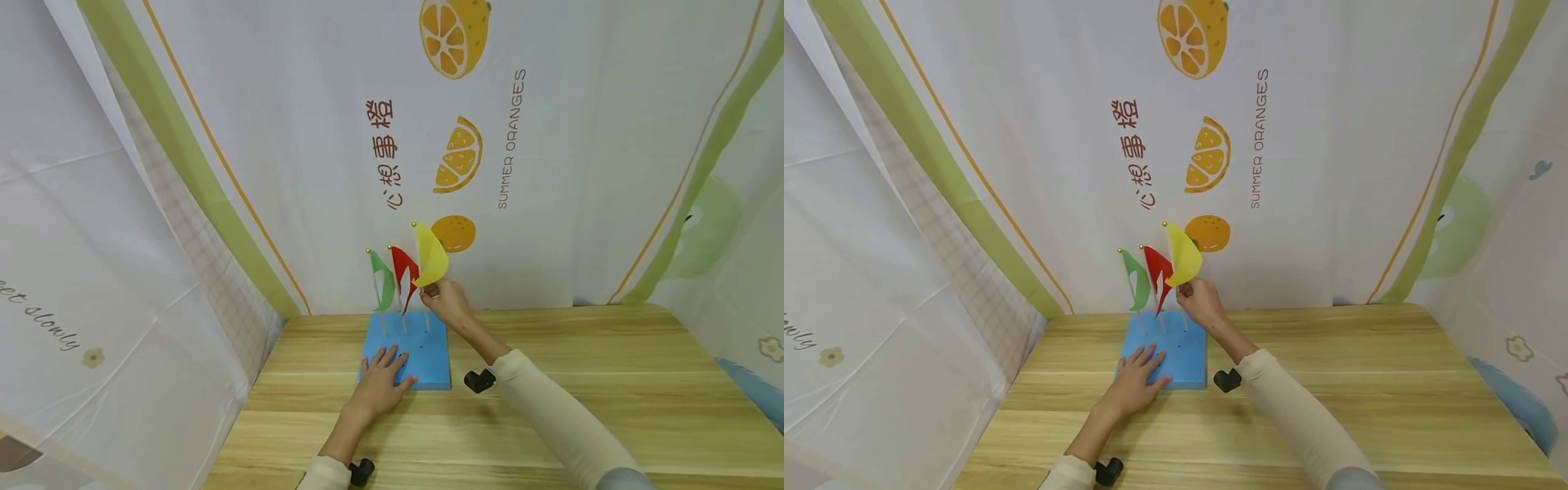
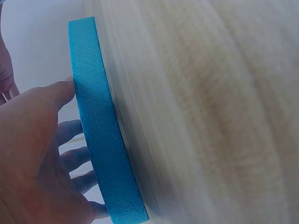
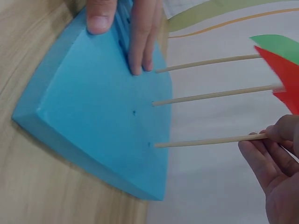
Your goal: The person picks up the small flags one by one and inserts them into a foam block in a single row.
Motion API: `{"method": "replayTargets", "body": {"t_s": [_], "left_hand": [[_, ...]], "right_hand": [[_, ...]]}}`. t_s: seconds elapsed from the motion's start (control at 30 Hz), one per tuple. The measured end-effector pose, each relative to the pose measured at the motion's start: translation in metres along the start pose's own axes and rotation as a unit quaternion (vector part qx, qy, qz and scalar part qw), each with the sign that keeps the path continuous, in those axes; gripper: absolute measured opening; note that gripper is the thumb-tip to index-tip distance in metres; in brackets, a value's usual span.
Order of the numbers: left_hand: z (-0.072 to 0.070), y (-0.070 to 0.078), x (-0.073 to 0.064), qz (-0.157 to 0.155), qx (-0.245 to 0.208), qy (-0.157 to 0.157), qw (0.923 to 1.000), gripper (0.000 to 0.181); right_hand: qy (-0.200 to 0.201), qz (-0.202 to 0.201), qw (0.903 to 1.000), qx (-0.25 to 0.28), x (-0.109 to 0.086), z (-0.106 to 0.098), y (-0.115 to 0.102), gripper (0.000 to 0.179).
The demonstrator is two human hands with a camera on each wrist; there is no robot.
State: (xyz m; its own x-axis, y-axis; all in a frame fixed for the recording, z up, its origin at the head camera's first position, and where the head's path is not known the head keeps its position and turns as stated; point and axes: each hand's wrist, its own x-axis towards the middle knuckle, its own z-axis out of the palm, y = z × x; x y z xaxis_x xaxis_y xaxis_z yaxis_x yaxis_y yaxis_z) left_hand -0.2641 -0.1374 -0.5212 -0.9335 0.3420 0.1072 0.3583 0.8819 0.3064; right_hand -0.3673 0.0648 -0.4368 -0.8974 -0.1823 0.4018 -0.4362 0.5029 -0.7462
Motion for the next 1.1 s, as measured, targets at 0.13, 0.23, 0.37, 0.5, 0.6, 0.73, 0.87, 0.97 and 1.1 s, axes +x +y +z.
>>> {"method": "replayTargets", "body": {"t_s": [0.13,0.23,0.37,0.5,0.6,0.73,0.87,0.97,1.1], "left_hand": [[0.001,0.001,-0.001,-0.001,0.002,-0.002,1.0000,0.063],[0.001,0.001,-0.002,-0.003,0.000,-0.003,1.0000,0.063],[0.001,0.002,-0.002,-0.003,0.000,-0.002,1.0000,0.063],[0.001,0.001,-0.001,-0.002,0.002,0.003,1.0000,0.063],[0.002,0.001,-0.001,-0.002,0.001,0.002,1.0000,0.063],[0.003,0.001,-0.001,-0.003,-0.001,-0.001,1.0000,0.063],[0.003,0.001,-0.001,-0.003,-0.001,0.000,1.0000,0.063],[0.003,0.001,0.000,-0.004,-0.003,-0.001,1.0000,0.063],[0.003,0.000,0.001,-0.004,0.012,-0.003,0.9999,0.063]], "right_hand": [[-0.001,0.002,1.0000,0.003,-0.002,0.006,0.005,0.019],[0.004,0.004,1.0000,0.005,-0.004,0.010,0.009,0.017],[0.007,0.004,1.0000,0.000,-0.006,0.014,0.015,0.016],[0.000,0.012,0.9999,0.000,-0.008,0.018,0.020,0.014],[0.002,0.011,0.9999,0.000,-0.009,0.021,0.023,0.010],[0.000,0.013,0.9999,-0.008,-0.010,0.022,0.025,0.007],[-0.008,0.025,0.9996,-0.007,-0.013,0.021,0.026,0.013],[-0.008,0.027,0.9996,0.000,-0.015,0.017,0.027,0.016],[-0.001,0.032,0.9995,0.005,-0.022,0.005,0.032,0.011]]}}
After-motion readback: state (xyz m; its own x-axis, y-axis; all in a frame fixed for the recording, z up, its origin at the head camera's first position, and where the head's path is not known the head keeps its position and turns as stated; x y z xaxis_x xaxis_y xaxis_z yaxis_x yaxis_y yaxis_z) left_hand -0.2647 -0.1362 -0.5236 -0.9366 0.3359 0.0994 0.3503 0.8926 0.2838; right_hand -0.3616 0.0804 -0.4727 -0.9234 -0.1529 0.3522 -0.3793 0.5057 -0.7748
